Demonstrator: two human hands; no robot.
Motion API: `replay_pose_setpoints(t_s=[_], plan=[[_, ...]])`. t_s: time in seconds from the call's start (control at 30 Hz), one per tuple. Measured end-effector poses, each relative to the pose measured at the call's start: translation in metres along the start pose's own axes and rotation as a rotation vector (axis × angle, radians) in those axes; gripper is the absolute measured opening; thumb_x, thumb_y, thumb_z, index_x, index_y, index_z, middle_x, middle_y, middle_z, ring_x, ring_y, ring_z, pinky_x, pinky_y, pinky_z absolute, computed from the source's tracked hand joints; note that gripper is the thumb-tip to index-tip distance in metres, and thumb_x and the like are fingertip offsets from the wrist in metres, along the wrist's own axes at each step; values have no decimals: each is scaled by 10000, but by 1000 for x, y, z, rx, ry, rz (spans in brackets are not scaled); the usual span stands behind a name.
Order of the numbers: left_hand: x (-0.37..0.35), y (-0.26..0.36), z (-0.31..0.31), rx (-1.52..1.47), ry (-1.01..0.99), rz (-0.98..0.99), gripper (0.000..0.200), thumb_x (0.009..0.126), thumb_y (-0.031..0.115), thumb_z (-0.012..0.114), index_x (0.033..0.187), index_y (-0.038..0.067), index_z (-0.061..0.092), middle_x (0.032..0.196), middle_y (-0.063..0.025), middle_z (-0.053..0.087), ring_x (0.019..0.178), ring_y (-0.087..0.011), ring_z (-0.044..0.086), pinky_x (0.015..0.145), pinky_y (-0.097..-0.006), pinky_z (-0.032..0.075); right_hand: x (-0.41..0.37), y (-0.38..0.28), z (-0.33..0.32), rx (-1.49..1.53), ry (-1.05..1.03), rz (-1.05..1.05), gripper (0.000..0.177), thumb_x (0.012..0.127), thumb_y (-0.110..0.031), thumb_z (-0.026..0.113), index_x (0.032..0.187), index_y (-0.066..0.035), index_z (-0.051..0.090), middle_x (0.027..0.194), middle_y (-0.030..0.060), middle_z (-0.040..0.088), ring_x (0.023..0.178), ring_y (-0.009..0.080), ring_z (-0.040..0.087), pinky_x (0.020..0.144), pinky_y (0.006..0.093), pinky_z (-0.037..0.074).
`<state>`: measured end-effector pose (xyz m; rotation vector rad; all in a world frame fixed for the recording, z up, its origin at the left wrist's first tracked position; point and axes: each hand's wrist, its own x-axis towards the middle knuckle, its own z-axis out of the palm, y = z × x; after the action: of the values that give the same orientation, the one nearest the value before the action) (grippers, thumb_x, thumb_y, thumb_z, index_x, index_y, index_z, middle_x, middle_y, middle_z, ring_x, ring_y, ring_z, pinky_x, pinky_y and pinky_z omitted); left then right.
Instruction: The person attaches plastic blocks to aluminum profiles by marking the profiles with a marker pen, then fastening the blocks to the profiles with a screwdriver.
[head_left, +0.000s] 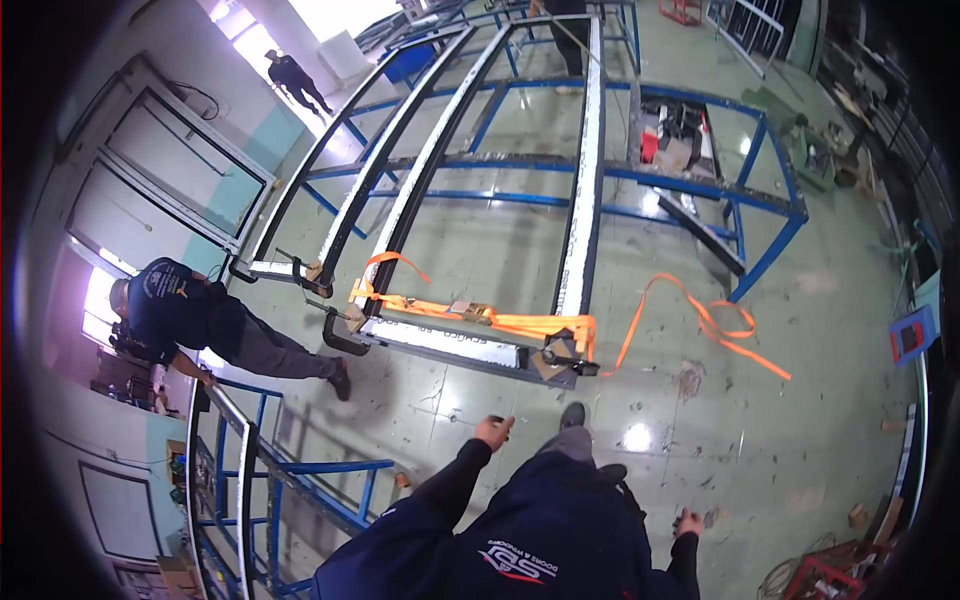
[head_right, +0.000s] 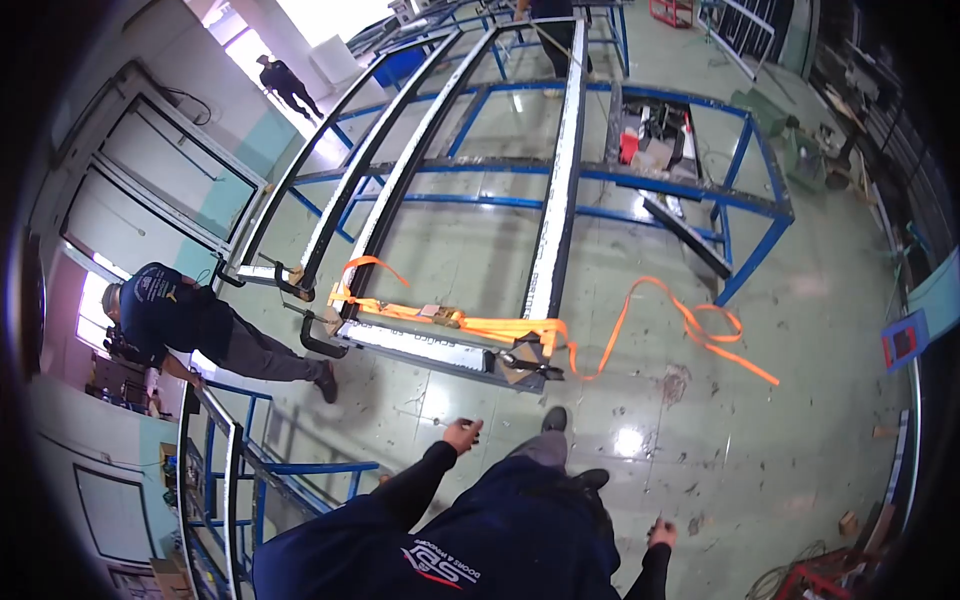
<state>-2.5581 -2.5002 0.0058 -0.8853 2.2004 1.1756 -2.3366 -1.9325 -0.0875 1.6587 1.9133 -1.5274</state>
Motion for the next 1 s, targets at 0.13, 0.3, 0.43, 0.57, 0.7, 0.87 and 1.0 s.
replay_pose_setpoints(t_s=[0.13, 0.3, 0.43, 0.57, 0.7, 0.87, 1.0], plan=[[-32, 25, 36, -24, -187, -45, 651, 895, 524, 654, 1227, -31, 578, 963, -119, 712, 810, -194, 707, 620, -324, 546, 13, 31, -36, -106, -22, 128, 296, 893, -215, 652, 1044, 33, 597, 752, 128, 650, 578, 214, 616, 490, 374, 493], [-6, 7, 90, 14, -332, -36, 389, 923, 320, 598, 1126, -4, 668, 846, -113, 714, 661, -177, 683, 550, -314, 542, 25, 46, -21, 14, -99, 57, 310, 911, -273, 629, 1109, -35, 609, 807, 91, 674, 618, 184, 629, 491, 344, 474], [7, 44, 130, 152, -500, -47, 302, 884, 227, 579, 1061, 27, 719, 876, -95, 733, 734, -192, 703, 572, -313, 536, 7, -35, 16, -67, -175, -46, 294, 907, -262, 669, 1023, 7, 644, 851, 104, 698, 716, 194, 676, 578, 325, 526], [20, 99, 169, 443, -359, 314, 346, 824, 364, 660, 962, 68, 774, 911, -146, 749, 829, -251, 728, 755, -355, 567, 9, -142, 47, -152, -270, -151, 277, 906, -243, 694, 1010, 12, 666, 859, 97, 711, 736, 177, 677, 678, 322, 548], [61, 126, 196, 316, -245, 117, 427, 762, 466, 720, 969, 97, 777, 1010, -164, 734, 984, -261, 706, 896, -374, 534, 87, -214, 60, -377, -312, -244, 348, 885, -322, 708, 1029, -6, 695, 912, 116, 735, 779, 182, 691, 743, 337, 549], [101, 116, 208, 551, -426, 348, 488, 898, 449, 625, 1225, 87, 618, 1129, -116, 660, 1005, -257, 637, 885, -401, 494, 159, -353, 35, -860, -214, -378, 468, 797, -446, 703, 1009, -30, 735, 975, 180, 731, 947, 335, 698, 868, 411, 542], [89, 130, 218, 230, -302, -48, 455, 901, 437, 632, 1161, 64, 633, 1066, -114, 674, 952, -252, 642, 858, -395, 502, 242, -478, 66, -917, -89, -476, 437, 797, -422, 701, 991, -31, 731, 984, 192, 721, 952, 354, 688, 868, 433, 538]])
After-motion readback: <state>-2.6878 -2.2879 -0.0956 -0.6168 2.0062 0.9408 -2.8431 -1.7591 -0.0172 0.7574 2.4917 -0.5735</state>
